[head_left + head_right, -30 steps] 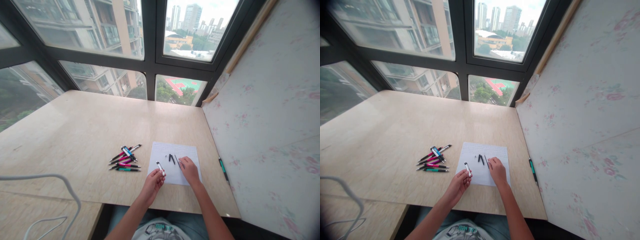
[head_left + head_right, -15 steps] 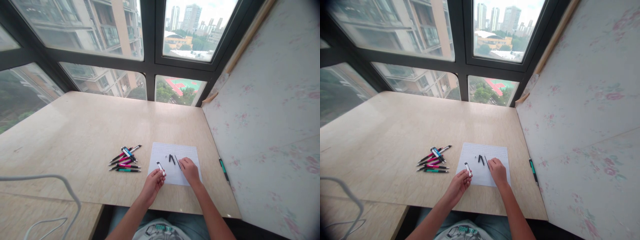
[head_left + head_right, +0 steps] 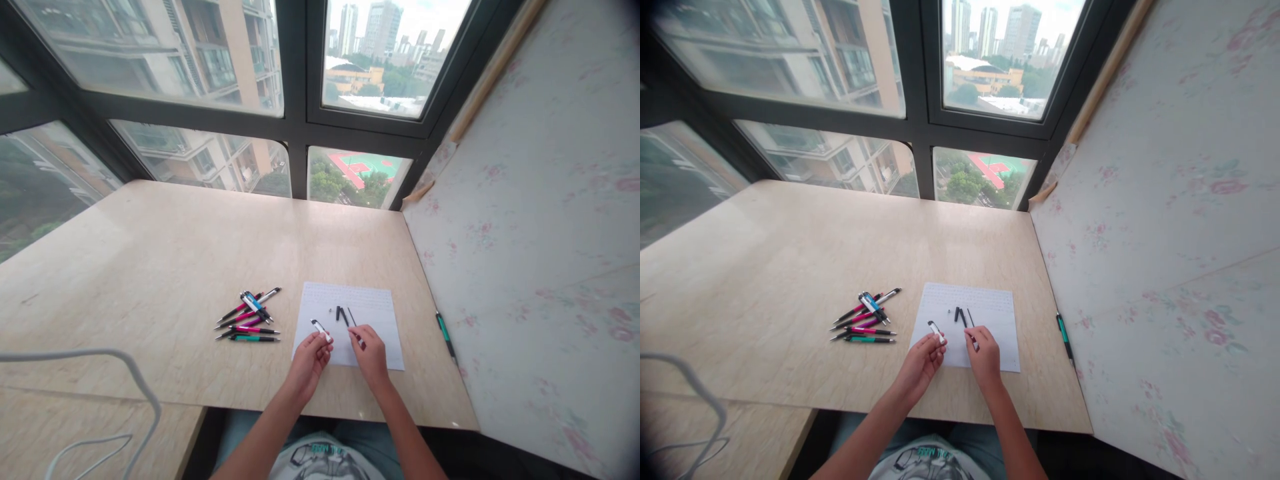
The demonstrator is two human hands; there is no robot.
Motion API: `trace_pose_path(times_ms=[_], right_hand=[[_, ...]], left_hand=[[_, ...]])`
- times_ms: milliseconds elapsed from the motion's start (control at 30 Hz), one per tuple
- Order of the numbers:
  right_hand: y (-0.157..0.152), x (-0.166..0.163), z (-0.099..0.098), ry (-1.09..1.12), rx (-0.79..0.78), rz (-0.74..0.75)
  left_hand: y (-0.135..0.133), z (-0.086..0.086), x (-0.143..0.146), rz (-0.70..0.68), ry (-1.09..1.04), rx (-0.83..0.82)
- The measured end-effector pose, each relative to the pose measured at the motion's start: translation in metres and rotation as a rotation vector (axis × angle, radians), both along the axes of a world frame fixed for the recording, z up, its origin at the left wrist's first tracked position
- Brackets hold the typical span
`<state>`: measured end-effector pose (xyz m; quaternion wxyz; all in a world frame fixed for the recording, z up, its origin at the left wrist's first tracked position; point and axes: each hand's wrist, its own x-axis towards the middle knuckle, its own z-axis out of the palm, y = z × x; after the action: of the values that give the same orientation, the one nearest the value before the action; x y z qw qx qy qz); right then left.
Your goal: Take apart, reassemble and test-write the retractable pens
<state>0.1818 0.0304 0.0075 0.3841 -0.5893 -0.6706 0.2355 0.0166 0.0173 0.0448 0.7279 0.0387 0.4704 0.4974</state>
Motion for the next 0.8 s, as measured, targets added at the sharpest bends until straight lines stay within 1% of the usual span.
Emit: trace_pose_path(times_ms=[67,200,300,433,600,700,800], right_hand=[[-0.006,-0.004,-0.003,-0.094,0.023,0.022],[-0.017,-0.020,-0.001,-0.277,0.026,0.248],[-0.020,-0.036,0.004,-0.366,-0.004,0.337],[-0.019,-0.043,0.005,-0.382,-0.014,0.353],[-0.018,-0.020,0.004,-0.268,-0.007,0.268],[-0.020,-0.003,0.011,-0.235,-0.050,0.236],[-0.027,0.003,0.024,-0.277,-0.087,0.308]], left_hand=[[0.000,-0.002,-0.002,0.007,0.019,-0.006],[-0.003,-0.006,-0.012,0.032,0.045,0.001],[-0.006,-0.007,-0.020,0.067,0.053,0.022],[-0.008,-0.007,-0.025,0.059,0.057,0.021],[-0.009,-0.008,-0.023,0.063,0.065,0.001],[-0.009,-0.008,-0.022,0.059,0.056,-0.006],[-0.008,-0.007,-0.021,0.046,0.050,-0.012]])
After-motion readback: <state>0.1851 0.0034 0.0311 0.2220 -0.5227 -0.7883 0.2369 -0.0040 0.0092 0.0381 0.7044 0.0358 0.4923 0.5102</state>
